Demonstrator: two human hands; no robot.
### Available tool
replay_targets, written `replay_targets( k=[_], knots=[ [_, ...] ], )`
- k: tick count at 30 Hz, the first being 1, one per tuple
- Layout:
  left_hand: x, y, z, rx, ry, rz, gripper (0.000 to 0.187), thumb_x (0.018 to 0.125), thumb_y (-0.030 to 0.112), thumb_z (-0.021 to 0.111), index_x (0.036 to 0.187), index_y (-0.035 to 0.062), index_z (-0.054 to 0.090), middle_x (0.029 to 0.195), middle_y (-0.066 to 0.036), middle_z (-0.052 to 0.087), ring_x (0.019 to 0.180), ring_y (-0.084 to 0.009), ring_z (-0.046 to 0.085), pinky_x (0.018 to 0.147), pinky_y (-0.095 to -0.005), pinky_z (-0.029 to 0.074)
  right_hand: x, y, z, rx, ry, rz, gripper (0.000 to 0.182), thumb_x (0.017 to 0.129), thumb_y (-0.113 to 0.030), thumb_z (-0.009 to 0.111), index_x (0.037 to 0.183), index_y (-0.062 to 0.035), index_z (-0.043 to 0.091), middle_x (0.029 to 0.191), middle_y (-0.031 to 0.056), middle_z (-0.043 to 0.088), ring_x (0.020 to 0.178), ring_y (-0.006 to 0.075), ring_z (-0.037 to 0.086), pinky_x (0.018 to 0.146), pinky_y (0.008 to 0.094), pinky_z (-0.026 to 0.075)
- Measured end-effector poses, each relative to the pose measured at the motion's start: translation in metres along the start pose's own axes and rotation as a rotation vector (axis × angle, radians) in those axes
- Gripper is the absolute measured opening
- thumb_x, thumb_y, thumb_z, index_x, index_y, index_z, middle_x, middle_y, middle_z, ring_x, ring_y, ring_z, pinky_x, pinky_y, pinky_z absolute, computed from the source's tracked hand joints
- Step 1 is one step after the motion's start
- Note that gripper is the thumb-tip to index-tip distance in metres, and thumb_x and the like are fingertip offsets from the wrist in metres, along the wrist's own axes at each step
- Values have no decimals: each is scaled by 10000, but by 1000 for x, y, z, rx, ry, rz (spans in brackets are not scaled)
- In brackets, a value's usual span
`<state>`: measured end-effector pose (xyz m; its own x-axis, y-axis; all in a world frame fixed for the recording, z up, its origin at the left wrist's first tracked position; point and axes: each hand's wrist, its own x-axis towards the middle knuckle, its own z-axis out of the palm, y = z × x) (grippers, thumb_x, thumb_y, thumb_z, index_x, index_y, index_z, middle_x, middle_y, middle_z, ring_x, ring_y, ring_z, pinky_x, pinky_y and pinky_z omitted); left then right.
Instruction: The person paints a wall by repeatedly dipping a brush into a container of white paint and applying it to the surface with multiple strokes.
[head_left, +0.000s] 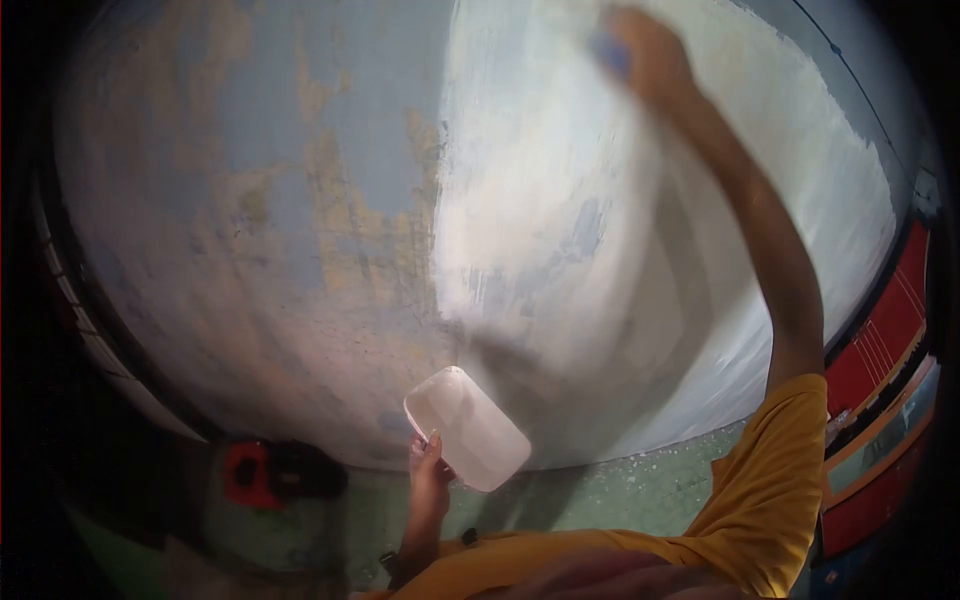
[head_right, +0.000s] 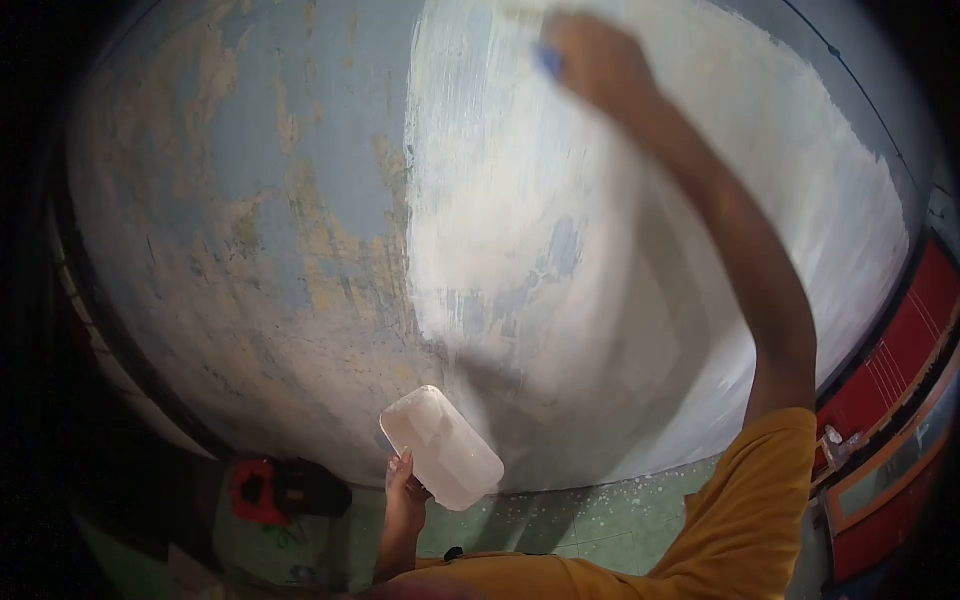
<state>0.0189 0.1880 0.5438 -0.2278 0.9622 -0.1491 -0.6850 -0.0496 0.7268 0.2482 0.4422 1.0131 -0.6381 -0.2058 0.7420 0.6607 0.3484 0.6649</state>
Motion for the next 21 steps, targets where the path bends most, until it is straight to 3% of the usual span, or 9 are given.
replay_targets(
  k=[2, 5, 9, 11, 13, 15, 19, 20, 21],
  knots=[
    [-1, -4, 4, 15, 18, 3, 516, 887, 360, 628, 1253, 94, 381, 1074, -71, 568, 901, -158, 587, 697, -292, 484, -50, -77, -19, 86, -187, -135, 302, 691, -146, 700, 990, -110, 686, 1110, 66, 636, 890, 235, 621, 747, 346, 535],
    [-8, -15, 5, 44, 36, 3, 535, 882, 376, 633, 1254, 89, 378, 1097, -84, 561, 907, -174, 589, 702, -298, 486, -91, -139, -40, 333, -652, -91, 326, 796, -156, 649, 1122, -137, 661, 1130, 64, 637, 1006, 251, 629, 845, 361, 546],
    [-16, -19, 16, 64, 42, 31, 543, 883, 386, 632, 1253, 82, 376, 1125, -96, 549, 917, -181, 593, 699, -310, 495, -60, -95, -26, 361, -409, 172, 318, 920, -386, 539, 970, -91, 648, 957, 139, 664, 894, 317, 641, 750, 460, 526],
    [-19, -24, 21, 60, 54, 29, 543, 885, 385, 630, 1255, 80, 375, 1132, -98, 546, 929, -185, 596, 707, -315, 500, 14, -60, -43, 187, -577, 426, 242, 869, -276, 623, 1007, -87, 685, 830, 147, 677, 776, 301, 666, 709, 406, 537],
    [-21, -32, 22, 50, 67, 13, 540, 889, 379, 628, 1261, 81, 373, 1135, -97, 546, 946, -188, 598, 721, -320, 505, 63, -31, -33, 99, -139, 350, 327, 895, -309, 610, 872, 16, 643, 876, 192, 661, 848, 330, 637, 778, 413, 497],
    [-25, -42, 21, 38, 86, 16, 540, 895, 375, 622, 1269, 79, 369, 1140, -96, 545, 958, -187, 600, 736, -321, 507, 95, -29, -46, 40, -118, 404, 332, 894, -308, 606, 900, 23, 640, 928, 197, 656, 868, 328, 629, 779, 410, 503],
    [-31, -60, 18, 13, 163, -4, 535, 906, 368, 611, 1283, 79, 367, 1138, -88, 551, 960, -176, 600, 738, -313, 505, 43, -70, -15, -67, -237, 136, 253, 890, -239, 610, 868, 11, 640, 966, 183, 657, 864, 332, 620, 749, 417, 499],
    [-35, -60, 15, 12, 175, -10, 532, 907, 368, 610, 1283, 80, 368, 1134, -86, 553, 959, -173, 600, 736, -310, 503, 2, -91, 0, -26, -194, 4, 157, 775, -175, 643, 878, -65, 689, 724, 105, 632, 714, 266, 653, 610, 414, 520],
    [-37, -57, 13, 13, 183, -17, 529, 908, 368, 609, 1283, 82, 369, 1131, -83, 555, 957, -170, 600, 734, -307, 502, -35, -113, 19, -174, -128, -216, 60, 796, -118, 609, 816, -96, 660, 793, 47, 625, 744, 185, 627, 586, 301, 538]
  ],
)
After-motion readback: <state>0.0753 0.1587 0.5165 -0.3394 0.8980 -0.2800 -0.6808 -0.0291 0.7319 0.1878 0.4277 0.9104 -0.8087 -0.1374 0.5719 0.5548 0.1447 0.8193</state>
